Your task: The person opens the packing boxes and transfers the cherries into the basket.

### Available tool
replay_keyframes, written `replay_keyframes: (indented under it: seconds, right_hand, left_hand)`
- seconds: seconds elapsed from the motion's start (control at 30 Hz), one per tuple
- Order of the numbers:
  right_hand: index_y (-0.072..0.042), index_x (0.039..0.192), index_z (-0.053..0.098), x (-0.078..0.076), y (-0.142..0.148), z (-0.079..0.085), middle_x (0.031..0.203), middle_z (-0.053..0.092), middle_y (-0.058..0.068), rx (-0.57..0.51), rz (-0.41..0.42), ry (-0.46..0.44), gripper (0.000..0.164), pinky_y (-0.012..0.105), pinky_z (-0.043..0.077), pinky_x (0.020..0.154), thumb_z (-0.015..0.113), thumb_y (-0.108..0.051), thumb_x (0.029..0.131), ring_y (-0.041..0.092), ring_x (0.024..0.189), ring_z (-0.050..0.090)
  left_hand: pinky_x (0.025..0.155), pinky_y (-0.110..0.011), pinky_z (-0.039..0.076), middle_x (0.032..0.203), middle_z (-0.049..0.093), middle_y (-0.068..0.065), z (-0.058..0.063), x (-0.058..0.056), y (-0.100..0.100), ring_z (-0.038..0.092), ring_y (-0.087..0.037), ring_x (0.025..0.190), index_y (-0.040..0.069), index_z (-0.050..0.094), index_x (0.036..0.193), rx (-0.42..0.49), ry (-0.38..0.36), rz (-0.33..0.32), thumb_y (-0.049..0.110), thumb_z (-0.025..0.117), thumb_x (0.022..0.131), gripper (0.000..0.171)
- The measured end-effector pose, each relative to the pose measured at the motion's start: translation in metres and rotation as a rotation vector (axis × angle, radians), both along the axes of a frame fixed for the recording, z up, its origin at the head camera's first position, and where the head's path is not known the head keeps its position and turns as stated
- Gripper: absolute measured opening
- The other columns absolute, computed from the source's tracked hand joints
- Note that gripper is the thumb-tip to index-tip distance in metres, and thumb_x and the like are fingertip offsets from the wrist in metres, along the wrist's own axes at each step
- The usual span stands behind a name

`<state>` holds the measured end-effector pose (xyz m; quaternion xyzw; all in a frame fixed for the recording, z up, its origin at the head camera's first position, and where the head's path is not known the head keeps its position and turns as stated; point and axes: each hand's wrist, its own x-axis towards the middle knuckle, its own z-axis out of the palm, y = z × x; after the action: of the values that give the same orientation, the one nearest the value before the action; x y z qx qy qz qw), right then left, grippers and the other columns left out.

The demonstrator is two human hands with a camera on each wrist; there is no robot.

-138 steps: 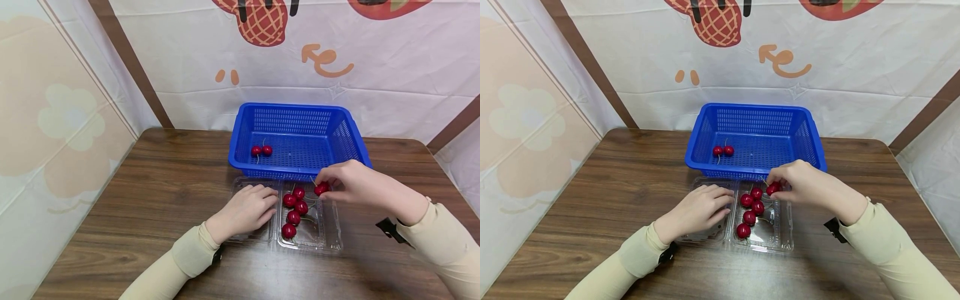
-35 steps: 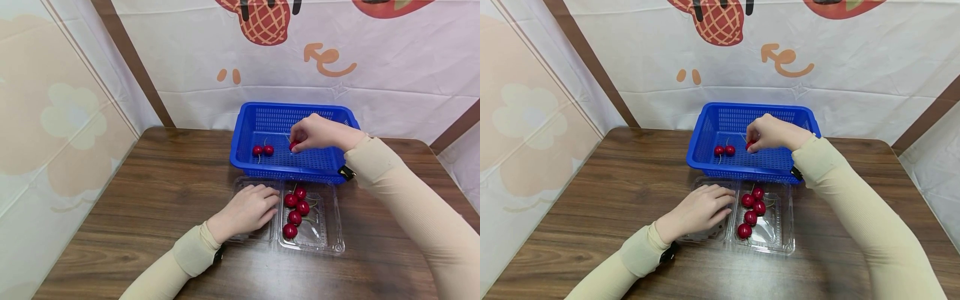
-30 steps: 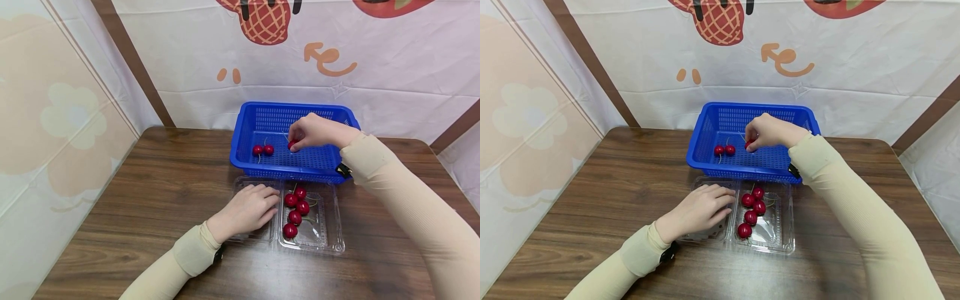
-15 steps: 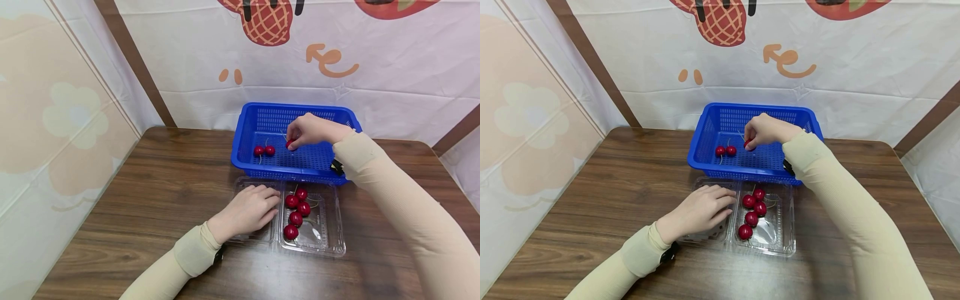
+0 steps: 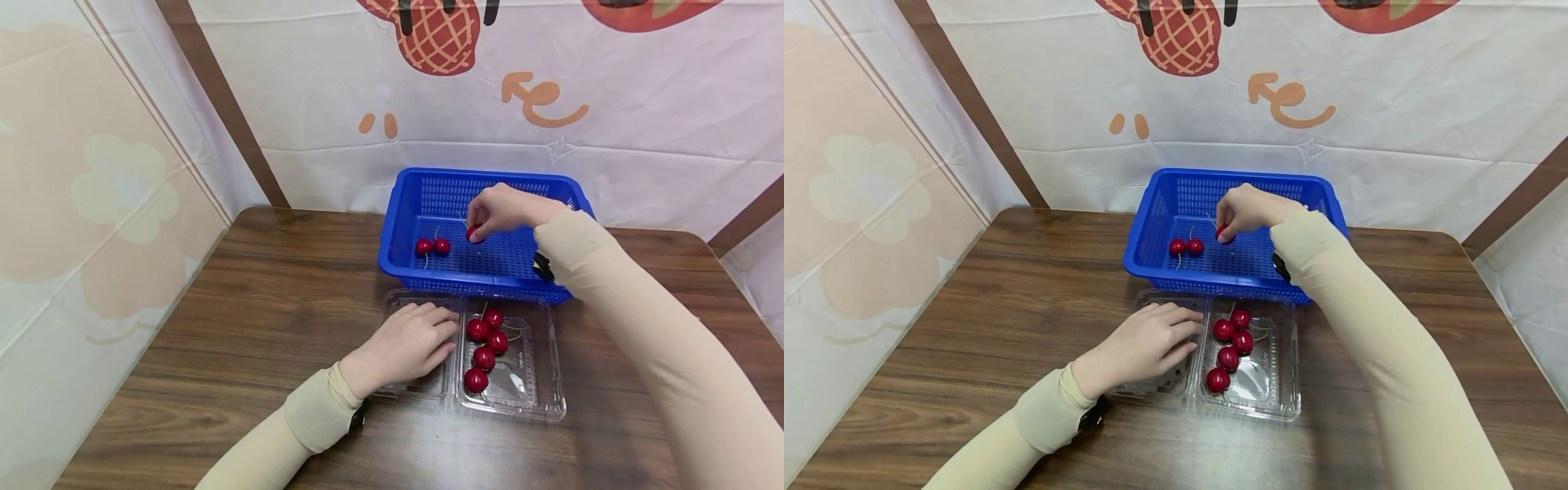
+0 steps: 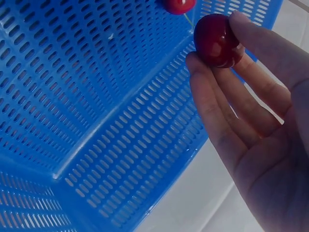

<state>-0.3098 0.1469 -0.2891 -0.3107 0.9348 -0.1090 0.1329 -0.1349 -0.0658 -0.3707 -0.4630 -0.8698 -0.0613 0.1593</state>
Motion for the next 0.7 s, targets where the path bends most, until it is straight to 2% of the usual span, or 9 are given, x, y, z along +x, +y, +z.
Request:
replay_keyframes:
  seconds: [0.27, 0.7]
  right_hand:
    - [-0.01, 0.091, 0.069, -0.008, -0.006, -0.003, 0.09, 0.07, 0.006, 0.031, -0.021, -0.008, 0.022, 0.041, 0.052, 0.079, 0.073, -0.026, 0.076, 0.018, 0.083, 0.06]
    - [-0.007, 0.095, 0.069, -0.018, -0.013, -0.016, 0.094, 0.07, 0.01, 0.01, -0.057, -0.09, 0.025, 0.041, 0.053, 0.082, 0.074, -0.022, 0.075, 0.018, 0.082, 0.063]
  left_hand:
    - [0.08, -0.031, 0.048, 0.11, 0.064, 0.002, 0.001, 0.001, 0.0, 0.056, -0.014, 0.098, 0.015, 0.069, 0.103, -0.012, -0.004, 0.005, 0.029, 0.055, 0.087, 0.025]
    - [0.08, -0.031, 0.048, 0.111, 0.064, 0.002, 0.0, 0.0, 0.0, 0.056, -0.014, 0.099, 0.015, 0.068, 0.104, -0.017, -0.013, 0.005, 0.029, 0.054, 0.088, 0.026]
